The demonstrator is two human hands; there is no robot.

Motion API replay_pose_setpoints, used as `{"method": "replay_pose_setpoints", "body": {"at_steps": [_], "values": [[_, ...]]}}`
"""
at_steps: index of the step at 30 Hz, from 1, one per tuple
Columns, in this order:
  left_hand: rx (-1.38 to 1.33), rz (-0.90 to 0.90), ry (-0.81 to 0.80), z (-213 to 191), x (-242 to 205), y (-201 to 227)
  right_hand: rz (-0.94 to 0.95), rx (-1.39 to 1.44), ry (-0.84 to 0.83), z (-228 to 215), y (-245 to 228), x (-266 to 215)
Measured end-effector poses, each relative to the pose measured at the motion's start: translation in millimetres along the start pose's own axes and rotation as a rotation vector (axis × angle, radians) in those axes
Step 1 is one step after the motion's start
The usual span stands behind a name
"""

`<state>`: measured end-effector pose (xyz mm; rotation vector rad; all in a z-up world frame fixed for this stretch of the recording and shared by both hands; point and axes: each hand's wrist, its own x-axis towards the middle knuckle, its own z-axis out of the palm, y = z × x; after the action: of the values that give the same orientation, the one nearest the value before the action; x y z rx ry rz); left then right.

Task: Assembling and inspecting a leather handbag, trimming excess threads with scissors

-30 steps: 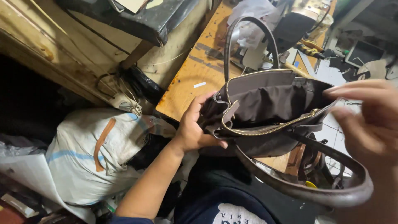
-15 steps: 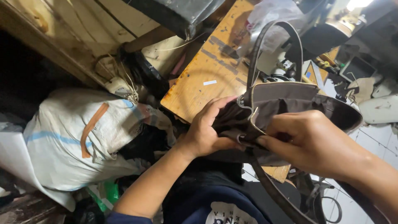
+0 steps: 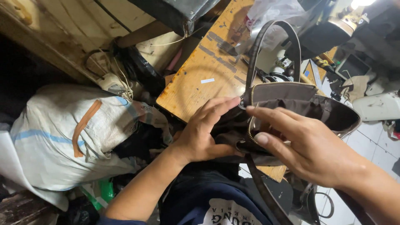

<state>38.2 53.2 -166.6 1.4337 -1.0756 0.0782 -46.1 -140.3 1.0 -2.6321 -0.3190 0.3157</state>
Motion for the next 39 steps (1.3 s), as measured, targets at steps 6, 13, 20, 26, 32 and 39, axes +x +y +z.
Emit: {"method": "replay_pose_setpoints", "body": {"at_steps": [6,13,20,26,32,39], "values": [[0.024,-0.094,0.013,1.5,0.9,5.5,-0.291,-0.038,0.2,21.6,0.0,1.8],[-0.044,-0.144,-0.016,0.7,-2.8,2.1,-0.436,0.139,0.023,13.0,5.7,-6.9],[-0.033,0.002,-0.077,-13.6,7.2,17.7,-0.032,-0.074,0.09,5.4,13.8,3.6],[-0.04,-0.105,-0.007,-8.6,5.1,14.0,-0.205,0.029,0.023,14.9,19.0,17.3],[-0.131,-0.197,0.082,-1.5,3.4,12.2,-0.278,0.127,-0.055,14.6,17.0,19.1],[-0.19,-0.156,0.109,5.3,-1.6,5.4,-0.135,0.091,0.047,21.7,32.0,13.1]]}}
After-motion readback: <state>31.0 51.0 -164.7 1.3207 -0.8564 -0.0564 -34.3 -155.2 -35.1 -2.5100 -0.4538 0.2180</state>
